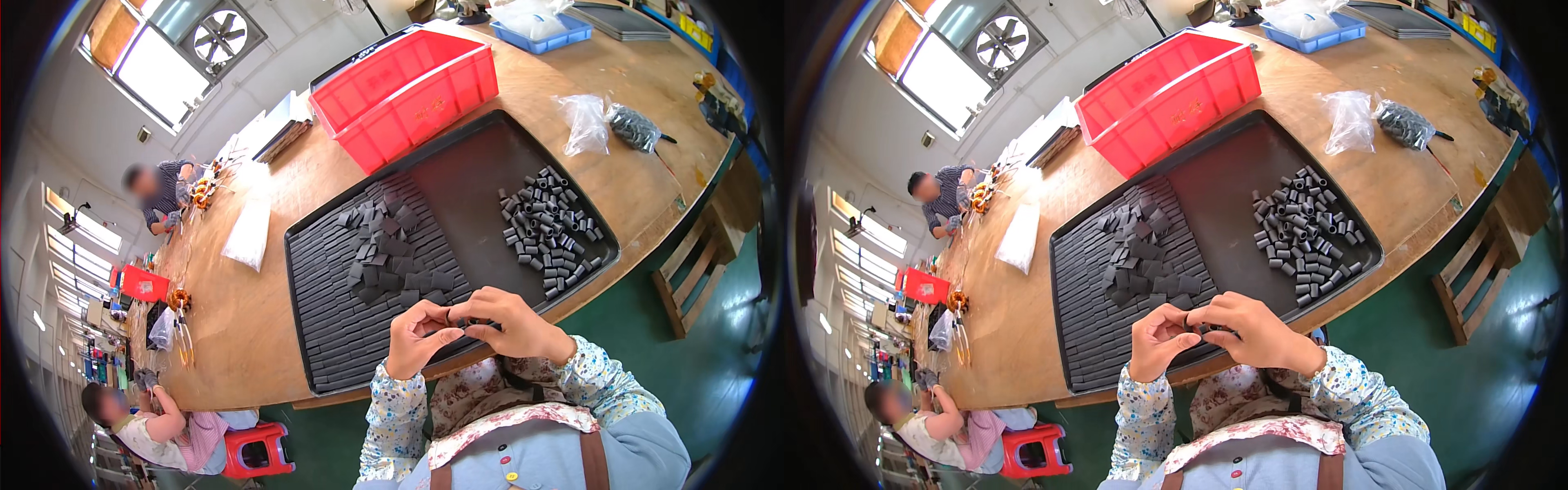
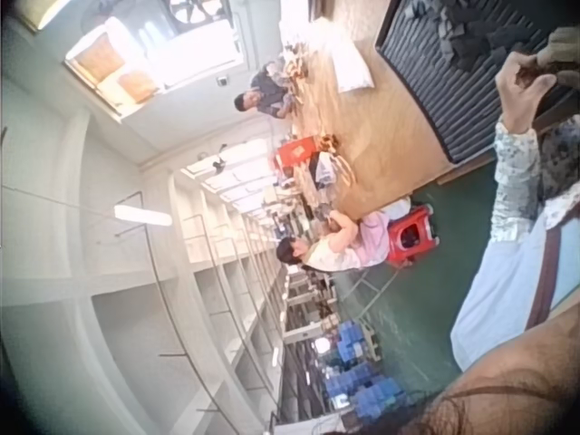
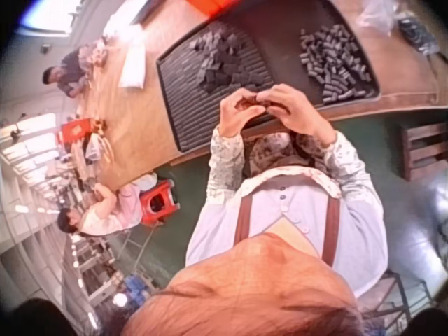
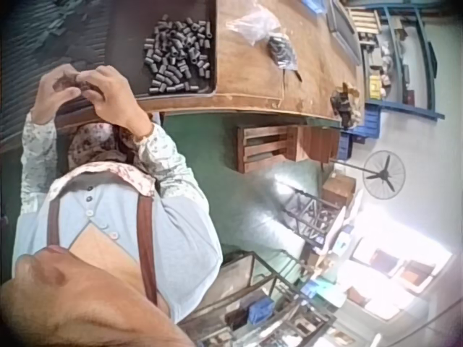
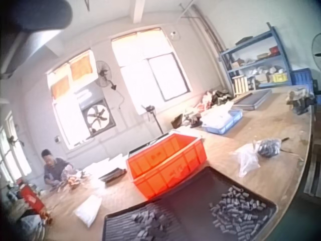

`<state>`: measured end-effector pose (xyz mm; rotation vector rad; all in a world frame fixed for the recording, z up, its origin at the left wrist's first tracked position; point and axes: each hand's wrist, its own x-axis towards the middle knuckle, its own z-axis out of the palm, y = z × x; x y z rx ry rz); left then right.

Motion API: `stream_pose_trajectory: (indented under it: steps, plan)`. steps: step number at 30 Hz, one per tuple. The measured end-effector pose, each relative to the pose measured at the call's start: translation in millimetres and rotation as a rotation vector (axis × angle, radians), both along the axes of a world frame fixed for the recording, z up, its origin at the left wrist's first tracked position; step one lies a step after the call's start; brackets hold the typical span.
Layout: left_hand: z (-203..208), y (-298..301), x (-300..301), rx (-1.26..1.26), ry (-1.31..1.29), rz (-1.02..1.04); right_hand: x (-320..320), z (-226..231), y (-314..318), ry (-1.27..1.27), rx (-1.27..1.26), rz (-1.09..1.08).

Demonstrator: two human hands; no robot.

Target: The person sorts and assembles small black industrial components by hand, placing them onto a tray.

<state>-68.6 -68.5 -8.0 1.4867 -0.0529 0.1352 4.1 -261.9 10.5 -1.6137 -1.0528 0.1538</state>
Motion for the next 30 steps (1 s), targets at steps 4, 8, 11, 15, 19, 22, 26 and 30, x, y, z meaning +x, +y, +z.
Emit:
stream_pose_trajectory:
  steps: [4, 8, 11, 15, 19, 22, 26, 30]
  plan:
    - [-2.0, 12.0, -4.3, 0.116, 0.105, -0.11, 0.0, -10.3, 3.5, -0.064, -0.043, 0.06]
    - [1.1, 0.3, -1.1, 0.023, 0.103, -0.044, -2.6, -5.9, 3.2, 0.404, 0.21, -0.036]
    - [3.6, -2.8, -0.4, 0.076, -0.001, 0.003, 1.4, -9.6, 6.7, 0.546, 0.358, -0.018]
    - [-0.6, 4.7, -2.9, 0.131, 0.127, -0.08, 1.8, -14.9, 8.7, 0.648, 0.316, 0.069]
    - [4.0, 1.7, -2.8, 0.094, 0.094, -0.077, 0.7, -15.3, 10.0, 0.669, 0.285, 0.069]
    - [6.2, 3.9, -4.4, 0.006, 0.104, -0.099, 4.6, -6.9, 8.0, 0.273, 0.186, -0.019]
    - [3.6, 6.9, -2.8, 0.059, 0.129, -0.149, 6.6, -6.8, 6.2, -0.149, 0.116, -0.084]
    - [4.5, 0.4, -0.8, -0.02, 0.072, -0.004, 9.2, -7.4, 3.6, 0.118, 0.252, -0.289]
